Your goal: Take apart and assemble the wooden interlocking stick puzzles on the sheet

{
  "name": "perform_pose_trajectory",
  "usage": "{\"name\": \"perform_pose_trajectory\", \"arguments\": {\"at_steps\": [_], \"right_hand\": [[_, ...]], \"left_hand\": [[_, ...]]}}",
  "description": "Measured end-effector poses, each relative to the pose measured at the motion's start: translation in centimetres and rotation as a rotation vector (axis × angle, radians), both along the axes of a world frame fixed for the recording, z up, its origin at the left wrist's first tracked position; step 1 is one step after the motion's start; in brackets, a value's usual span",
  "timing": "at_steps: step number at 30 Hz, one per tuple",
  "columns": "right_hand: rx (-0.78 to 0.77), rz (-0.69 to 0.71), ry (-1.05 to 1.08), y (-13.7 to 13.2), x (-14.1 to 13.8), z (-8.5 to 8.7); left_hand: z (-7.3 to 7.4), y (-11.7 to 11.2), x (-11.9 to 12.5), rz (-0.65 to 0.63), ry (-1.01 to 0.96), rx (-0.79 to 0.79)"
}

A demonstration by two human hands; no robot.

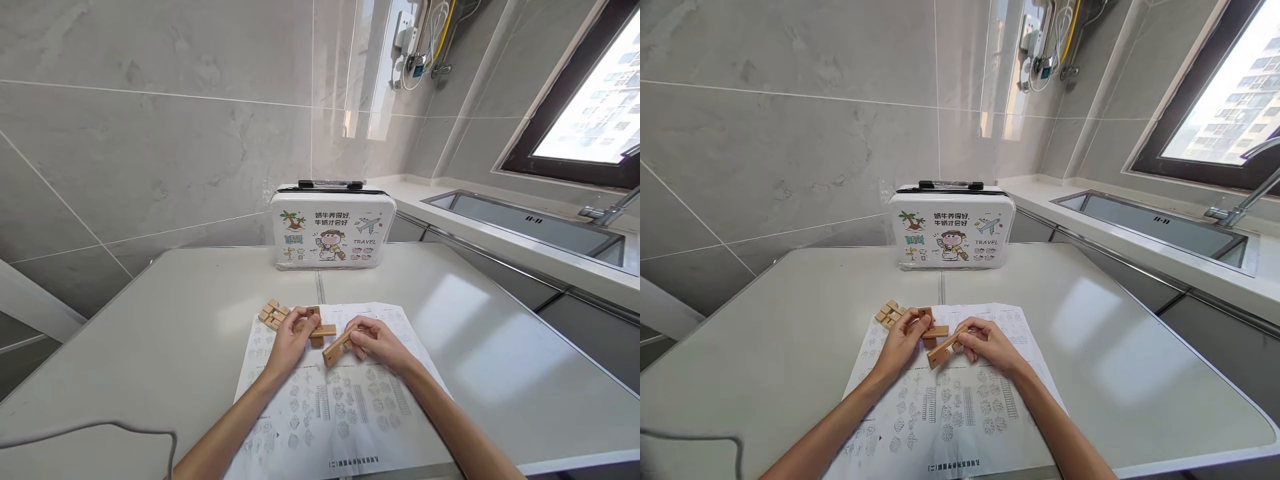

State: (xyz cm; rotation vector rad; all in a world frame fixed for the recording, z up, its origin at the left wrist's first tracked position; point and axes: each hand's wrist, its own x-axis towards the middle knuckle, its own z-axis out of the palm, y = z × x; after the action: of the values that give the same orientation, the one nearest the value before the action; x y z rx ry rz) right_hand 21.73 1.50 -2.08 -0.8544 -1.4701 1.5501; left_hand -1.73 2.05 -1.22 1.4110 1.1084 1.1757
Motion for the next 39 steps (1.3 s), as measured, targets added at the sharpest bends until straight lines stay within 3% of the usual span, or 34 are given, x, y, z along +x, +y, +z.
{"name": "perform_pose_trajectory", "arguments": {"at_steps": [8, 13, 22, 33, 39], "right_hand": [[0.029, -0.305, 0.040, 0.5, 0.1, -0.1], [0.101, -0.379, -0.150, 0.7, -0.2, -0.9], [0.272, -0.444, -0.454, 0.9, -0.4, -2.0], [0.486, -0.438, -0.660, 0.8, -0.5, -2.8], [0.559, -0.403, -0.713, 0.4, -0.8, -2.7]], "left_hand": [[0.2, 0.1, -0.3, 0.098, -0.102, -0.095], [-0.4, 0.3, -0.3, 0.109, -0.204, -0.165], [-0.2, 0.3, -0.4, 0.132, -0.085, -0.051], [-0.1, 0.1, -0.4, 0.121, -0.079, -0.039], [0.2, -0.1, -0.1, 0.074, -0.104, -0.115]]}}
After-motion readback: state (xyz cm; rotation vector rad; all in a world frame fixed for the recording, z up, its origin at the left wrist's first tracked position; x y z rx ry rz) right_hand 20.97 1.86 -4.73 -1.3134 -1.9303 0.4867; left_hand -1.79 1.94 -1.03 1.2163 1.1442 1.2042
